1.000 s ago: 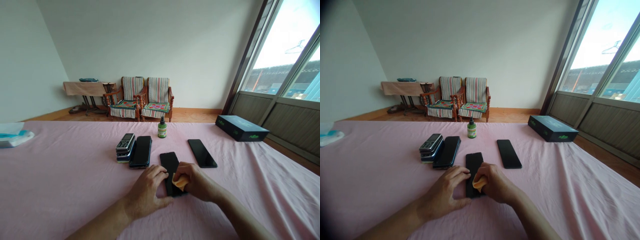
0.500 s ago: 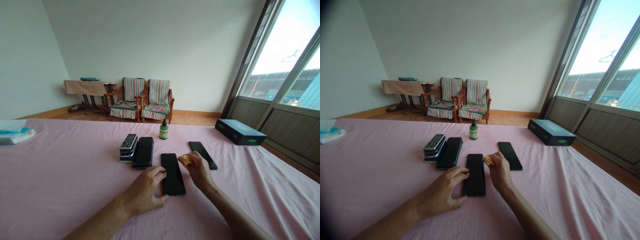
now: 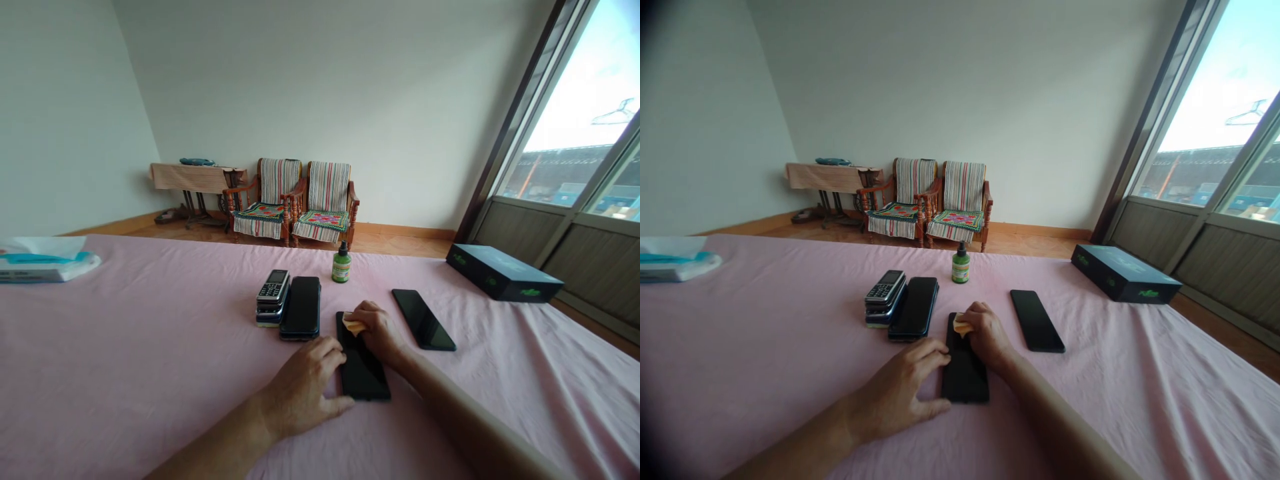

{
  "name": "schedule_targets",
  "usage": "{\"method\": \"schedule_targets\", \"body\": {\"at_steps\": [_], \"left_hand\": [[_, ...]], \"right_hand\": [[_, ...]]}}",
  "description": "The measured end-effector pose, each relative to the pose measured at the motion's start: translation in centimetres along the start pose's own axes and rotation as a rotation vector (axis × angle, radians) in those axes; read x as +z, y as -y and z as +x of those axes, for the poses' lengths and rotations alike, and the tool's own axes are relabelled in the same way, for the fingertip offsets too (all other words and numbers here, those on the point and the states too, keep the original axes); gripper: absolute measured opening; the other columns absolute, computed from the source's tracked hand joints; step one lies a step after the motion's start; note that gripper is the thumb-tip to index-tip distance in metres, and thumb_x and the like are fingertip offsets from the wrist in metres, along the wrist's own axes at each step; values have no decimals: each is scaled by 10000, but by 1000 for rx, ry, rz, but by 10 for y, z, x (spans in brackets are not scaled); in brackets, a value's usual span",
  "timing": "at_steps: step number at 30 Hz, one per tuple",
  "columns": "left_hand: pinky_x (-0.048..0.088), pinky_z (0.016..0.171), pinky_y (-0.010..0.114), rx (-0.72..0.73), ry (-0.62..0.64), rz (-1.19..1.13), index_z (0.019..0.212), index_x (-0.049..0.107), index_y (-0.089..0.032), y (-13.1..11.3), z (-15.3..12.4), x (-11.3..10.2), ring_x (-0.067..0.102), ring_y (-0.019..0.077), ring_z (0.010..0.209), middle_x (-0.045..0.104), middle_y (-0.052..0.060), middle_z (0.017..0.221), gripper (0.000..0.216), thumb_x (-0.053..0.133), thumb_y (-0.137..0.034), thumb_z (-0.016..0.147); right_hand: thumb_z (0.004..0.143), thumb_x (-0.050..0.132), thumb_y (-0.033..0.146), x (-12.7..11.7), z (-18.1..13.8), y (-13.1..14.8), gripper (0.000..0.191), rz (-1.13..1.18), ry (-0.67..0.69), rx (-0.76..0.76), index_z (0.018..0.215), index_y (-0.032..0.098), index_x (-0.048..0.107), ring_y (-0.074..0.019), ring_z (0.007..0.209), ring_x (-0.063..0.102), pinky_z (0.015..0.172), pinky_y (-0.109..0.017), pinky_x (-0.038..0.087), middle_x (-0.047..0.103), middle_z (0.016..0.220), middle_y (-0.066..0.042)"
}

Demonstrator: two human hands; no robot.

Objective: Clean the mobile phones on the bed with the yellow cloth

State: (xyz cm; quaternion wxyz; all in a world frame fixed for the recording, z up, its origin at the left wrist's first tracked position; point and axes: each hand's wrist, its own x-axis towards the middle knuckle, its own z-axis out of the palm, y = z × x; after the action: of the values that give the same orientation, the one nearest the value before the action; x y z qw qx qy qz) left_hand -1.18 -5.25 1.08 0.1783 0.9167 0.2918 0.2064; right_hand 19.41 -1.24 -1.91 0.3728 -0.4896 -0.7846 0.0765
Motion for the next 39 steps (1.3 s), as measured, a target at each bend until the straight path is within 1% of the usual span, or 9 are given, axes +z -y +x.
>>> {"method": "schedule_targets", "body": {"at_steps": [5, 11, 16, 21, 23, 27, 29, 31, 39], "left_hand": [[443, 957, 360, -3, -18, -14, 1095, 613, -182, 1, 0, 1, 553, 245, 1050, 598, 64, 1116, 487, 805, -279, 658], [449, 922, 344, -22, -32, -62, 1051, 596, -183, 2, 1, 1, 554, 232, 1013, 595, 49, 1086, 481, 817, -215, 626], [462, 863, 341, -82, -15, -99, 1018, 599, -197, 5, 1, 1, 558, 233, 965, 596, 40, 1043, 493, 848, -257, 596], [455, 856, 331, -74, -30, -115, 1010, 603, -197, 6, 2, 2, 560, 229, 959, 599, 41, 1032, 455, 835, -261, 623], [457, 847, 328, -79, -24, -117, 1003, 603, -194, 5, 2, 1, 560, 228, 958, 598, 37, 1026, 447, 835, -248, 624], [449, 877, 347, -92, -2, -102, 1014, 608, -189, 4, 3, -2, 554, 237, 989, 593, 42, 1055, 471, 846, -263, 615], [443, 896, 354, -94, 2, -100, 1031, 610, -189, 4, 4, -2, 551, 241, 1009, 591, 49, 1075, 482, 847, -275, 620], [443, 899, 354, -98, 6, -103, 1034, 614, -189, 4, 4, -2, 552, 240, 1012, 591, 48, 1075, 494, 854, -281, 613], [457, 889, 349, -104, -21, -137, 1047, 596, -208, 8, 2, 1, 552, 236, 1013, 585, 34, 1082, 561, 880, -271, 567]], "right_hand": [[582, 468, -96, -9, -17, 17, 486, 72, 35, 56, 894, 183, 714, -168, 805, 557, 711, -266, 420, 584, 812, -33], [606, 519, -24, -16, -32, 43, 219, 135, 99, 133, 629, 165, 628, -117, 653, 520, 565, -220, 354, 531, 704, 4], [574, 551, 10, -30, -33, 55, 143, 263, 352, 138, 569, 152, 562, -77, 570, 467, 481, -194, 284, 511, 662, 37], [617, 605, 51, -49, -31, 59, 88, 554, 668, 129, 628, 134, 630, -83, 587, 516, 489, -175, 332, 569, 683, 27], [648, 607, 64, -52, -29, 57, 89, 637, 607, 187, 679, 132, 656, -91, 615, 525, 516, -182, 360, 581, 717, 16], [749, 566, 101, -47, -22, 43, 117, 488, 90, 275, 734, 149, 673, -106, 667, 516, 581, -211, 375, 569, 733, 3], [779, 578, 134, -42, -21, 36, 112, 359, -43, 280, 746, 154, 683, -113, 668, 515, 584, -221, 371, 570, 732, -5], [772, 576, 99, -37, -22, 33, 138, 281, -21, 248, 768, 159, 700, -115, 669, 521, 583, -222, 369, 577, 743, -11], [564, 497, -94, -31, -31, 49, 420, 320, 351, 31, 792, 176, 722, -82, 691, 534, 592, -169, 375, 570, 793, 9]]}}
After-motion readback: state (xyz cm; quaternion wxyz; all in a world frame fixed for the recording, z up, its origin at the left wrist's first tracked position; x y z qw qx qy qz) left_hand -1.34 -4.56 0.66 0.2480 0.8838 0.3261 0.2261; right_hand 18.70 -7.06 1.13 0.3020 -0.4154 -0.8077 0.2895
